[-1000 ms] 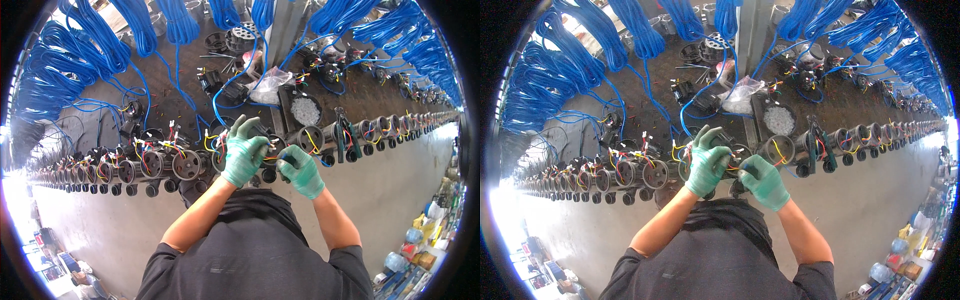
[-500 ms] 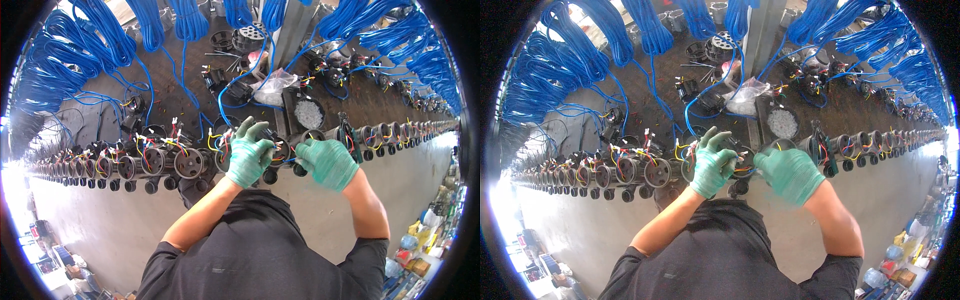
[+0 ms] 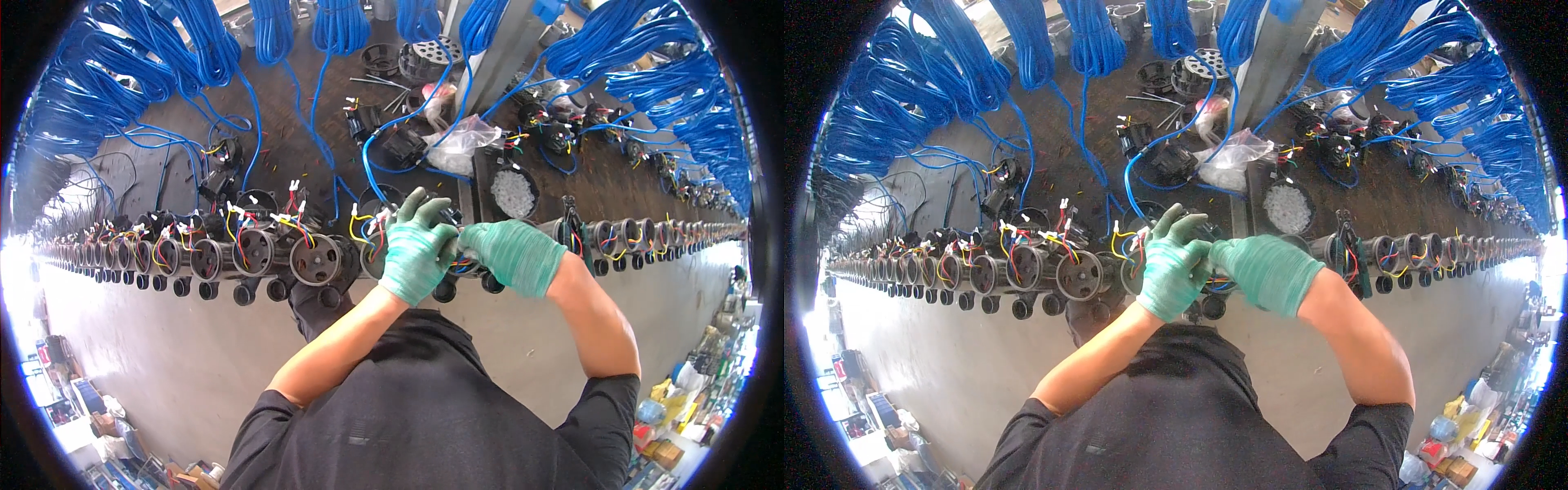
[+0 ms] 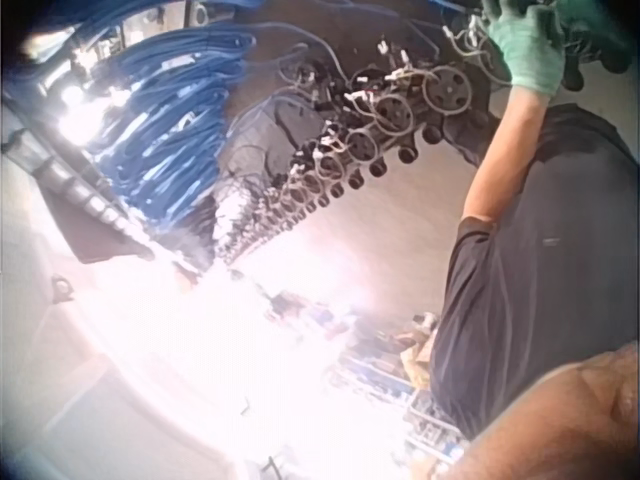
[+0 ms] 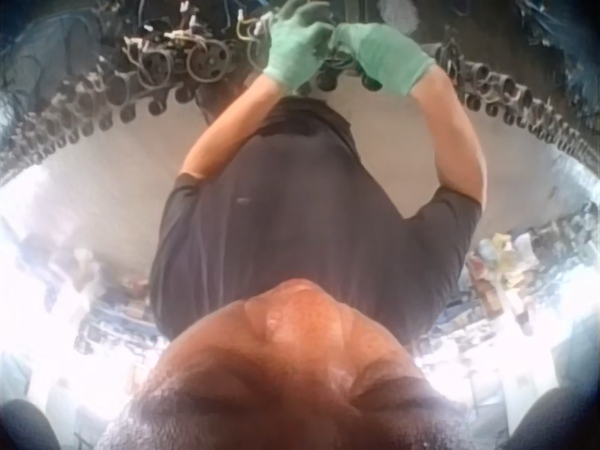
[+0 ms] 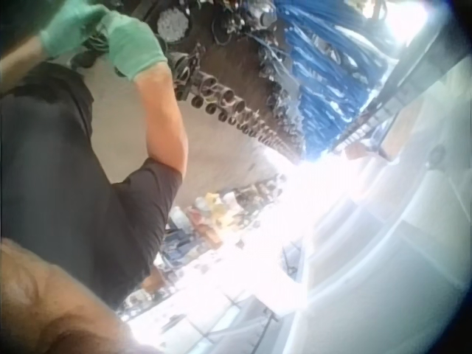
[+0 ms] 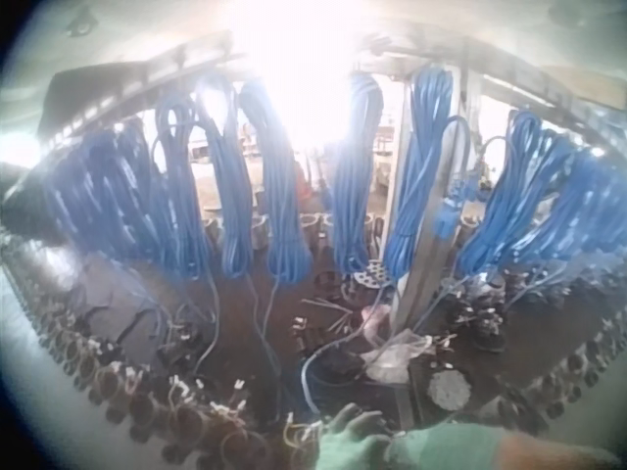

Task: The person wires internal components of electric pumps by hand, pulling blue cables through the housing and connecting wires to terminals.

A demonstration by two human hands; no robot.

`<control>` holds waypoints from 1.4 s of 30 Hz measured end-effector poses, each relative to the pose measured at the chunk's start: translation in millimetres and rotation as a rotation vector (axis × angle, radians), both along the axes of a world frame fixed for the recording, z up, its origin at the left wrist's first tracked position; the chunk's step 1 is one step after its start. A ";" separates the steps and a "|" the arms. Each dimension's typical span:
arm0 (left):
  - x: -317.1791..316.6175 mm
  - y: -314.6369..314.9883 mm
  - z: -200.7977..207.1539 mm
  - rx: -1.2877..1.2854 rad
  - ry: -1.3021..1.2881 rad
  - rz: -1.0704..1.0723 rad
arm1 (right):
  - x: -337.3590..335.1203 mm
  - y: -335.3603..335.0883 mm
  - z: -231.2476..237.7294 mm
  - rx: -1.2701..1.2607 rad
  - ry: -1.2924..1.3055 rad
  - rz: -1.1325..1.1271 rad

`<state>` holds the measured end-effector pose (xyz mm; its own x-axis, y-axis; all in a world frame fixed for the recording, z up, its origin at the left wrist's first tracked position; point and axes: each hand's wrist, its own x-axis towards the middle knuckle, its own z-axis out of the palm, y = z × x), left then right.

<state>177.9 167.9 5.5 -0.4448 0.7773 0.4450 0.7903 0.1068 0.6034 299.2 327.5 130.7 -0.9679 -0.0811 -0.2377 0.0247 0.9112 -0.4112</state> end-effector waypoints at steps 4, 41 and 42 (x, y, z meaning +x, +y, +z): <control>-1.6 -0.2 1.3 0.006 -0.004 -0.004 | -6.0 -1.7 3.2 0.187 0.092 0.003; -10.1 -8.8 5.6 0.136 -0.120 -0.186 | 32.3 -44.4 -52.2 -1.098 0.063 -1.077; -10.6 -8.8 4.8 0.136 -0.119 -0.183 | 34.2 -43.3 -51.1 -0.850 0.183 -1.006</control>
